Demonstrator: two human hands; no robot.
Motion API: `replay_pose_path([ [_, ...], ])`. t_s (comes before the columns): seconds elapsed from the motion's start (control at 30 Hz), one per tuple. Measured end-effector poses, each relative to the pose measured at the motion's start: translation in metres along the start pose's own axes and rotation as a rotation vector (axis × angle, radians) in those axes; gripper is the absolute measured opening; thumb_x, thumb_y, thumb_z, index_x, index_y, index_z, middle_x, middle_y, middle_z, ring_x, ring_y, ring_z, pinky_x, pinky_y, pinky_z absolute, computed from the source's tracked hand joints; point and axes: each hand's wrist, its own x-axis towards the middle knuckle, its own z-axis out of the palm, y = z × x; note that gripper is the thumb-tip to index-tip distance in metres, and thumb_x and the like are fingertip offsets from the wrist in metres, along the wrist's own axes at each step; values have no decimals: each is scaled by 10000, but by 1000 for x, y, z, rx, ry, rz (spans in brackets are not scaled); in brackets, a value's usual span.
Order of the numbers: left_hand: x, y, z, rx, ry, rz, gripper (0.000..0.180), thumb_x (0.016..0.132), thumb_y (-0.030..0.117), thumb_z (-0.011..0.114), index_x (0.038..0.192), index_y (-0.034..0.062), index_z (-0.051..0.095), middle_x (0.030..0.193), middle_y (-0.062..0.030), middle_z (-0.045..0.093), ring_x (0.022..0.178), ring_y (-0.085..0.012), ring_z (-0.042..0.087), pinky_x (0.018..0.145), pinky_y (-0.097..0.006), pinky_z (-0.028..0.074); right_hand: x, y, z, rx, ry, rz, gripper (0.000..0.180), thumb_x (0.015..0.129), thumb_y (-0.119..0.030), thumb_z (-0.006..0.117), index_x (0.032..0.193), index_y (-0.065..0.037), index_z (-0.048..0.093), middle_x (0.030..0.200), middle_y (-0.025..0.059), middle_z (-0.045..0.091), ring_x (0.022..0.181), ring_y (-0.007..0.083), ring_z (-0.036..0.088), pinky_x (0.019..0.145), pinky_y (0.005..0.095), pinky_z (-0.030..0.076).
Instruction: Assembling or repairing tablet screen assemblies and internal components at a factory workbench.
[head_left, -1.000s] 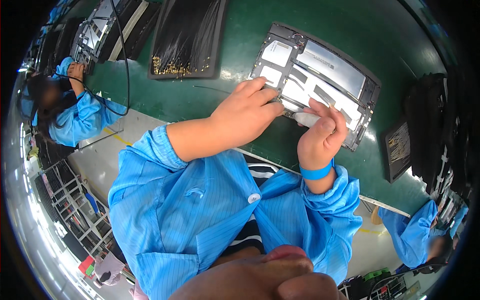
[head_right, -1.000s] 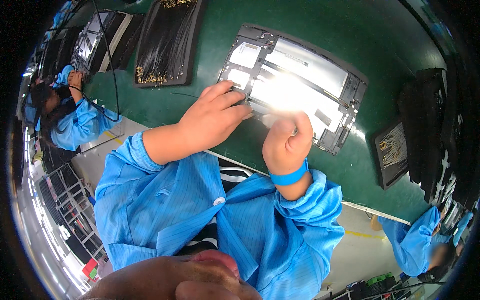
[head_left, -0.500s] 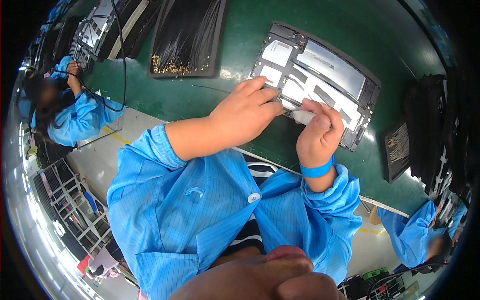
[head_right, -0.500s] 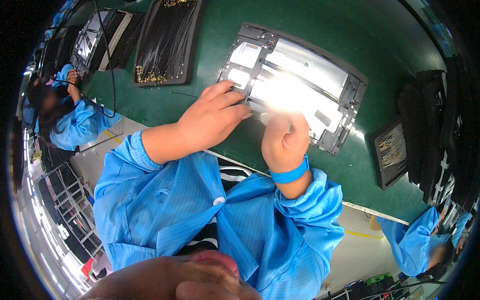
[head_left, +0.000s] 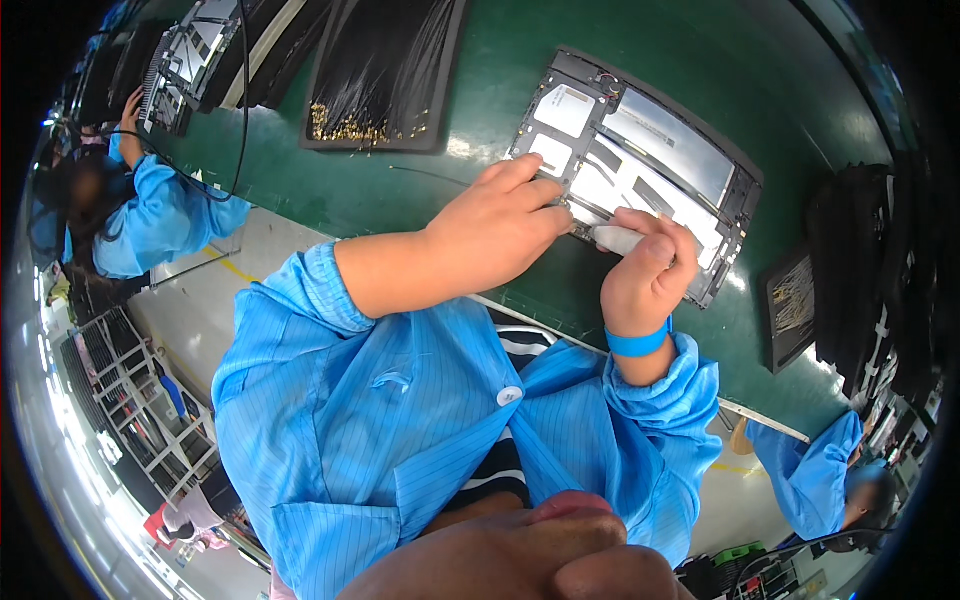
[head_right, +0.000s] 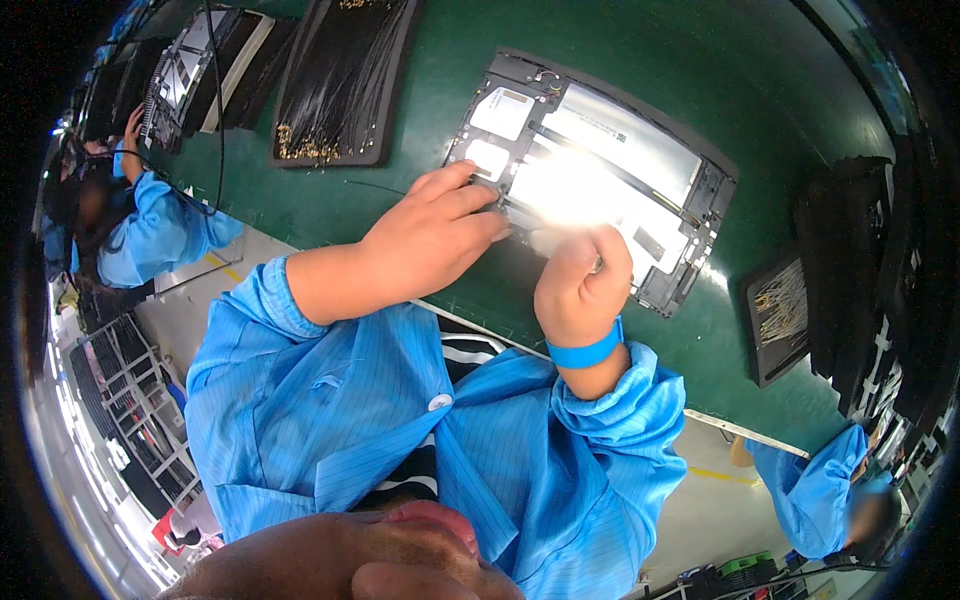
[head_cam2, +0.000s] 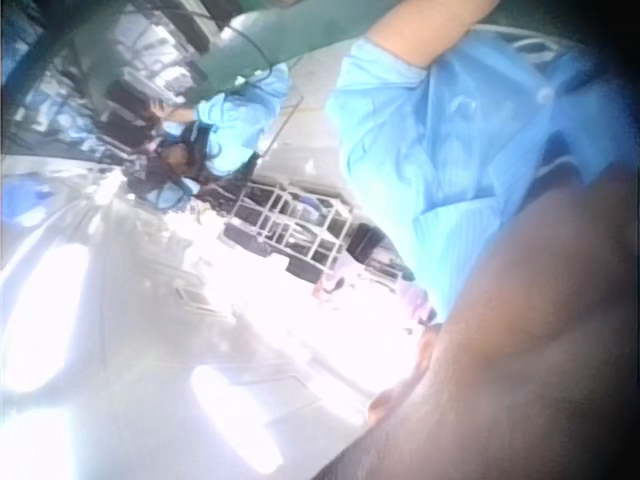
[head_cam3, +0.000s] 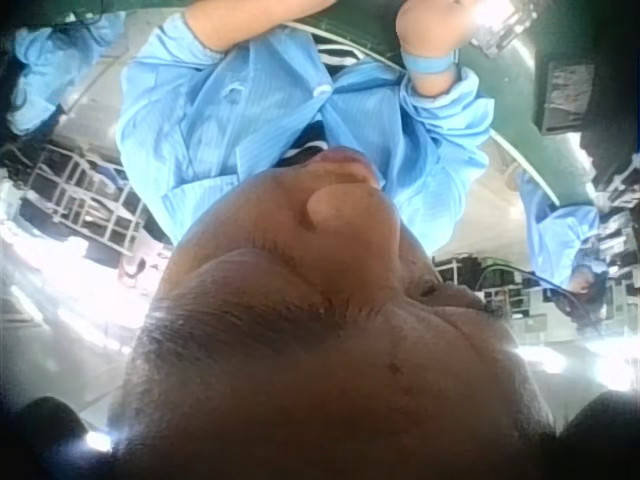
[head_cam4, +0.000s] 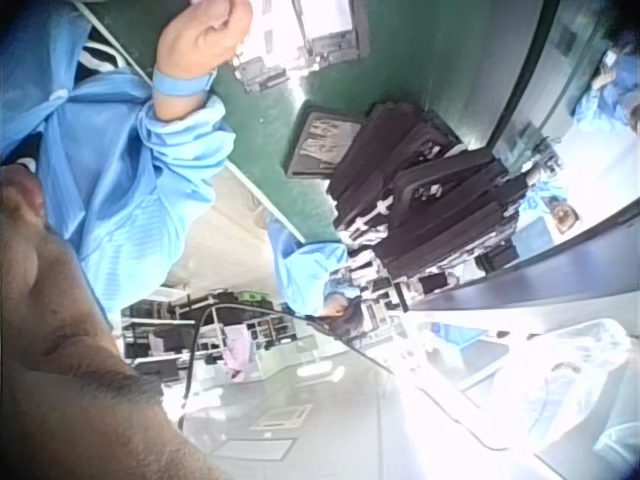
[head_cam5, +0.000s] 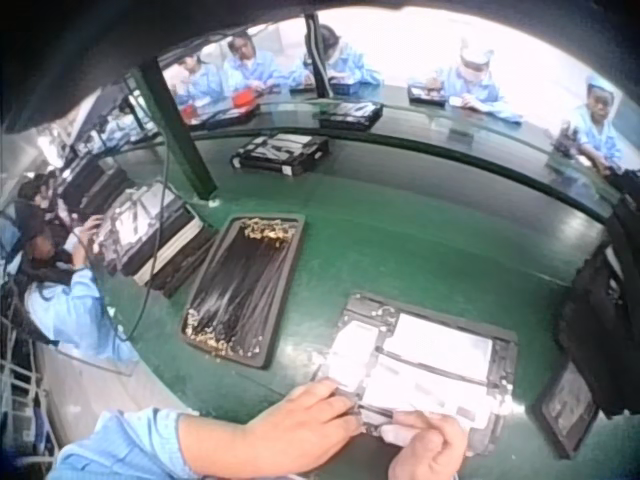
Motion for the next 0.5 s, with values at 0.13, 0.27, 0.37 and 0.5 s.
replay_pose_path([
  [0.13, 0, -1, 0, 26, -1, 18, 156, 689, 131, 583, 838, 83, 577, 931, -69, 513, 998, -295, 403, 814, -373, 350, 4, -9, 2, -63, -66, -62, 237, 876, -216, 353, 1029, -36, 350, 823, 156, 564, 672, 193, 551, 617, 289, 451],
  [0.27, 1, -1, 1, 14, -8, 27, 171, 682, 129, 573, 846, 79, 576, 949, -75, 508, 1008, -297, 395, 820, -375, 346, 14, -23, 4, -250, -156, -164, 154, 833, -155, 440, 897, -23, 485, 789, 124, 576, 705, 211, 562, 636, 295, 447],
  [0.37, 0, -3, -1, 26, 1, 45, 195, 663, 120, 566, 850, 68, 575, 967, -81, 501, 1018, -300, 391, 829, -380, 341, 30, -45, 10, -308, -251, -199, 107, 741, -146, 539, 779, -46, 545, 646, 139, 540, 564, 329, 518, 502, 370, 424],
  [0.5, 0, -4, 1, 49, 28, 71, 215, 645, 110, 565, 853, 61, 574, 977, -86, 496, 1023, -298, 391, 833, -384, 340, 30, -42, 13, -308, -255, -243, 125, 743, -165, 540, 765, -42, 541, 599, 142, 525, 543, 334, 509, 483, 385, 413],
])
